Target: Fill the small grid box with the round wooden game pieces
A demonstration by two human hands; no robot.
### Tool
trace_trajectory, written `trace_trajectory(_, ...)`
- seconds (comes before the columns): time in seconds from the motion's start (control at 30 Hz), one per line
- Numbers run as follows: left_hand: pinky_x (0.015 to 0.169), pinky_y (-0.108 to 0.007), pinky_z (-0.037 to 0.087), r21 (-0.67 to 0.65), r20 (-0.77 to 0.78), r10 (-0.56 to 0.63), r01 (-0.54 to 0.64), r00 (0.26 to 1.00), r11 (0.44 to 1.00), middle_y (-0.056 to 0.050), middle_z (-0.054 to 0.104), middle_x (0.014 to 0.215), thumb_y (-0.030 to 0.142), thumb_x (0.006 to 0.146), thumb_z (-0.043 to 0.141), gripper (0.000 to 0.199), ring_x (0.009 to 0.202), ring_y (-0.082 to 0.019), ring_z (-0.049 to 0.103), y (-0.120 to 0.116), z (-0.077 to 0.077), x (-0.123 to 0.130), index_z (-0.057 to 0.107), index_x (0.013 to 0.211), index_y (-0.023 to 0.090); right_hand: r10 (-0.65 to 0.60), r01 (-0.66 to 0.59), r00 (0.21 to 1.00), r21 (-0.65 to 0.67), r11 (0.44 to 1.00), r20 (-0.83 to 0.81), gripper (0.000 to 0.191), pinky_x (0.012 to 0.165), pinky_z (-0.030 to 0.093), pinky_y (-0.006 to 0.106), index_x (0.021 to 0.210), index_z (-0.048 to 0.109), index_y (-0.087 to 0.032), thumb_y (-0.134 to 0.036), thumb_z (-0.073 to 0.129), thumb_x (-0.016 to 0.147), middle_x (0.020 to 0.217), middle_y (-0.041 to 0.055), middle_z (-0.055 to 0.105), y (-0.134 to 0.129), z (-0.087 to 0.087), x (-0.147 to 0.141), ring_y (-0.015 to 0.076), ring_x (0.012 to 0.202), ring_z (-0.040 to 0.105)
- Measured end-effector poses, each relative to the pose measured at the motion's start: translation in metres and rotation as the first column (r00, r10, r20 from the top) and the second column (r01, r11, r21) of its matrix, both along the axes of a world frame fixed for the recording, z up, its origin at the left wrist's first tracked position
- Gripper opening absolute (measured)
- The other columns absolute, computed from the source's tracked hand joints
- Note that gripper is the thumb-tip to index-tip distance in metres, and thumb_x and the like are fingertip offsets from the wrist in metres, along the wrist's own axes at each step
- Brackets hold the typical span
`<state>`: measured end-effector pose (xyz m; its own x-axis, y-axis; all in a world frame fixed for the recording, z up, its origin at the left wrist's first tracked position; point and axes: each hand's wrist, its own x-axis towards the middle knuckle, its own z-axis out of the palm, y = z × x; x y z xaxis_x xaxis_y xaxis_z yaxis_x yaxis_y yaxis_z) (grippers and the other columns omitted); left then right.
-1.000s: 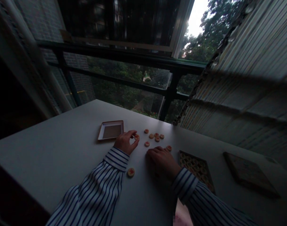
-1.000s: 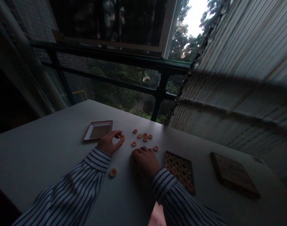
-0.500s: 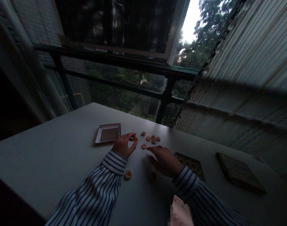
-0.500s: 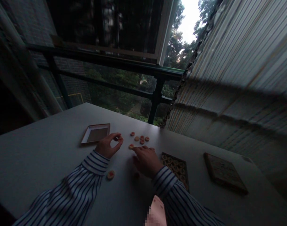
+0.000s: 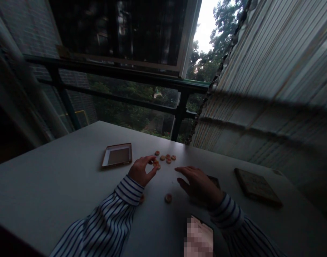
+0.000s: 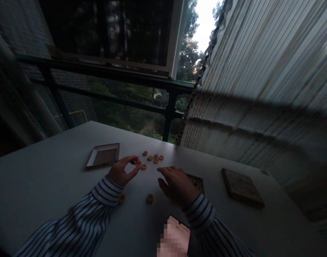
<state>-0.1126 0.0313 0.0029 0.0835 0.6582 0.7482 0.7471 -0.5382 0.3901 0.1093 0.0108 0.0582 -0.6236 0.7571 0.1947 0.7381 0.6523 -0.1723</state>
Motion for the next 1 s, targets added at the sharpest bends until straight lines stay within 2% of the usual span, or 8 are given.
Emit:
trace_trajectory(0.3,0.070,-0.031,0.051,-0.011,0.036,-0.108,0.109,0.994,0.994,-0.006,0.064,0.080,0.021,0.069,0.057,0.027,0.071,-0.016,0.061,-0.009,0.001,0.015,0.053,0.095,0.015,-0.072,0.075,0.993,0.025,0.997,-0.093,0.032,0.078,0.041,0.030,0.113,0.050,-0.022,-0.026,0.043,0.082,0.103,0.0057,0.060,-0.010,0.003,0.026,0.0170,0.096,0.053)
trace_trajectory(0.5,0.069,-0.029,0.052,-0.014,0.054,-0.112,0.113,0.992,0.994,-0.005,0.064,0.080,0.022,0.069,0.058,0.027,0.071,-0.015,0.061,-0.010,0.001,0.019,0.053,0.095,0.015,-0.099,0.103,0.990,0.034,0.994,-0.102,0.031,0.074,0.041,0.028,0.111,0.052,-0.020,-0.026,0.042,0.083,0.097,0.0071,0.062,-0.010,0.008,0.036,0.0161,0.089,0.056)
trace_trajectory(1.0,0.069,-0.030,0.052,-0.055,0.033,-0.135,0.137,0.990,0.989,-0.005,0.066,0.083,0.023,0.070,0.057,0.023,0.074,-0.016,0.062,-0.019,0.015,0.039,0.053,0.092,0.017,-0.115,0.124,0.985,0.072,0.990,-0.126,0.028,0.073,0.042,0.026,0.106,0.055,-0.021,-0.028,0.043,0.082,0.091,0.0059,0.064,-0.011,0.014,0.056,0.0149,0.083,0.058)
